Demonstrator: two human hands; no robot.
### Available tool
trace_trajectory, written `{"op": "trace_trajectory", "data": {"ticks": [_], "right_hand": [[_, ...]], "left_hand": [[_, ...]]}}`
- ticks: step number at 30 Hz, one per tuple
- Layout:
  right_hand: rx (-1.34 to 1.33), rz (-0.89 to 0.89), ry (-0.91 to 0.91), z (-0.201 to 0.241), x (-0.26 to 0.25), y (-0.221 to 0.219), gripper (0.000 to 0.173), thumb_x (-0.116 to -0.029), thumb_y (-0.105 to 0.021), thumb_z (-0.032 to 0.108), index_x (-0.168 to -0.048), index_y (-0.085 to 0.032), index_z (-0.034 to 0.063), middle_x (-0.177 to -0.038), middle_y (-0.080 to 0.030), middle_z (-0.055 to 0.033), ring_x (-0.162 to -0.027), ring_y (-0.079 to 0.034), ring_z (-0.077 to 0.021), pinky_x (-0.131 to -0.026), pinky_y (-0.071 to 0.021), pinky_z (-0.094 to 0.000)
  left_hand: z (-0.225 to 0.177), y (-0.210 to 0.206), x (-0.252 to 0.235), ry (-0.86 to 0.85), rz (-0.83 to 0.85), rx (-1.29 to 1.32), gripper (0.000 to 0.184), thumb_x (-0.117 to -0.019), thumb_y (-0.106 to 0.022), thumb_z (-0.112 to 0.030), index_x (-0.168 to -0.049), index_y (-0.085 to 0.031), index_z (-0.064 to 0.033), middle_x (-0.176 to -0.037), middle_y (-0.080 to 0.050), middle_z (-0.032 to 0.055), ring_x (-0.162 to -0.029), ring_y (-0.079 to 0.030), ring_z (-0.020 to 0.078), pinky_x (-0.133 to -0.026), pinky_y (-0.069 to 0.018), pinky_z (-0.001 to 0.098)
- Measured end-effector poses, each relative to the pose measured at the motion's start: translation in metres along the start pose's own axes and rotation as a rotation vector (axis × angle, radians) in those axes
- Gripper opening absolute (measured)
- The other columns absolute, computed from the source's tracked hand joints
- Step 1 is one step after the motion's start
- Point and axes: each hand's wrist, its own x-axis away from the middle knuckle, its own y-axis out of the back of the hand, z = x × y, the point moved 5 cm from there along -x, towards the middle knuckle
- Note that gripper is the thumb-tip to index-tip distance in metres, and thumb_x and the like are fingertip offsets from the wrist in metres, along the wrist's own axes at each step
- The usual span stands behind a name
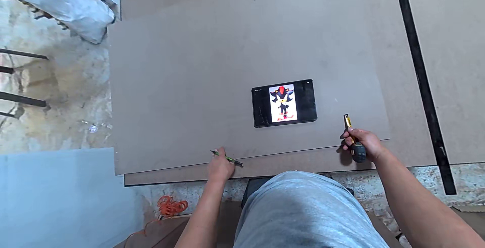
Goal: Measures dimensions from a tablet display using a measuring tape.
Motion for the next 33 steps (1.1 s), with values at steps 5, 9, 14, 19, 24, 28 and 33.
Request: {"op": "trace_trajectory", "data": {"ticks": [5,9,14,19,24,28,33], "right_hand": [[-0.002,-0.003,-0.010,0.0000,0.0003,0.0011,0.044,-0.1119,-0.034,0.034,-0.103,-0.065,0.0040,-0.070,-0.063,-0.0064,-0.064,-0.067,-0.0212,-0.063,-0.0603,-0.0388],[0.012,0.001,-0.016,0.0000,0.0001,0.0002,0.045,-0.1120,-0.034,0.035,-0.104,-0.065,0.0039,-0.070,-0.064,-0.0072,-0.065,-0.068,-0.0220,-0.062,-0.0600,-0.0384],[0.055,-0.004,-0.006,0.0027,0.0035,-0.0006,0.046,-0.1118,-0.032,0.036,-0.107,-0.066,0.0038,-0.072,-0.065,-0.0076,-0.066,-0.068,-0.0219,-0.062,-0.0593,-0.0387],[0.047,0.003,0.002,0.0022,0.0027,0.0002,0.046,-0.1118,-0.033,0.034,-0.105,-0.066,0.0032,-0.070,-0.064,-0.0081,-0.066,-0.068,-0.0230,-0.065,-0.0602,-0.0409],[0.042,0.017,-0.002,0.0033,0.0034,-0.0007,0.046,-0.1121,-0.032,0.034,-0.104,-0.066,0.0036,-0.070,-0.064,-0.0070,-0.067,-0.068,-0.0221,-0.066,-0.0606,-0.0407],[0.032,0.017,-0.002,0.0031,0.0029,0.0001,0.046,-0.1118,-0.033,0.035,-0.104,-0.066,0.0033,-0.070,-0.064,-0.0077,-0.066,-0.067,-0.0225,-0.065,-0.0603,-0.0407],[0.030,0.015,-0.003,0.0020,0.0017,0.0005,0.046,-0.1121,-0.033,0.034,-0.104,-0.066,0.0035,-0.070,-0.063,-0.0073,-0.066,-0.068,-0.0226,-0.065,-0.0607,-0.0409]], "left_hand": [[-0.0001,-0.0005,-0.0019,0.009,0.011,-0.012,0.080,-0.0920,-0.071,-0.036,-0.160,-0.035,-0.0139,-0.131,-0.065,0.0258,-0.117,-0.066,0.0445,-0.094,-0.0538,0.0626],[-0.0010,-0.0002,-0.0020,0.011,0.007,-0.013,0.079,-0.0924,-0.070,-0.036,-0.160,-0.035,-0.0148,-0.135,-0.063,0.0258,-0.120,-0.064,0.0439,-0.095,-0.0536,0.0620],[-0.0030,0.0028,-0.0005,0.004,0.023,-0.010,0.079,-0.0911,-0.071,-0.031,-0.159,-0.035,-0.0137,-0.130,-0.064,0.0270,-0.115,-0.066,0.0446,-0.093,-0.0539,0.0629],[-0.0031,0.0034,-0.0007,0.011,0.024,-0.025,0.079,-0.0907,-0.071,-0.030,-0.159,-0.035,-0.0124,-0.128,-0.065,0.0260,-0.115,-0.066,0.0437,-0.093,-0.0543,0.0615],[-0.0030,0.0017,-0.0022,0.012,0.034,-0.047,0.078,-0.0913,-0.069,-0.030,-0.160,-0.034,-0.0134,-0.129,-0.065,0.0252,-0.117,-0.066,0.0425,-0.095,-0.0543,0.0600],[-0.0039,0.0015,-0.0027,0.020,0.035,-0.049,0.078,-0.0919,-0.069,-0.031,-0.159,-0.035,-0.0142,-0.126,-0.066,0.0250,-0.115,-0.067,0.0419,-0.094,-0.0545,0.0594],[-0.0034,0.0017,-0.0028,0.023,0.039,-0.053,0.079,-0.0916,-0.070,-0.031,-0.160,-0.034,-0.0144,-0.128,-0.065,0.0256,-0.116,-0.066,0.0421,-0.095,-0.0541,0.0596]]}}
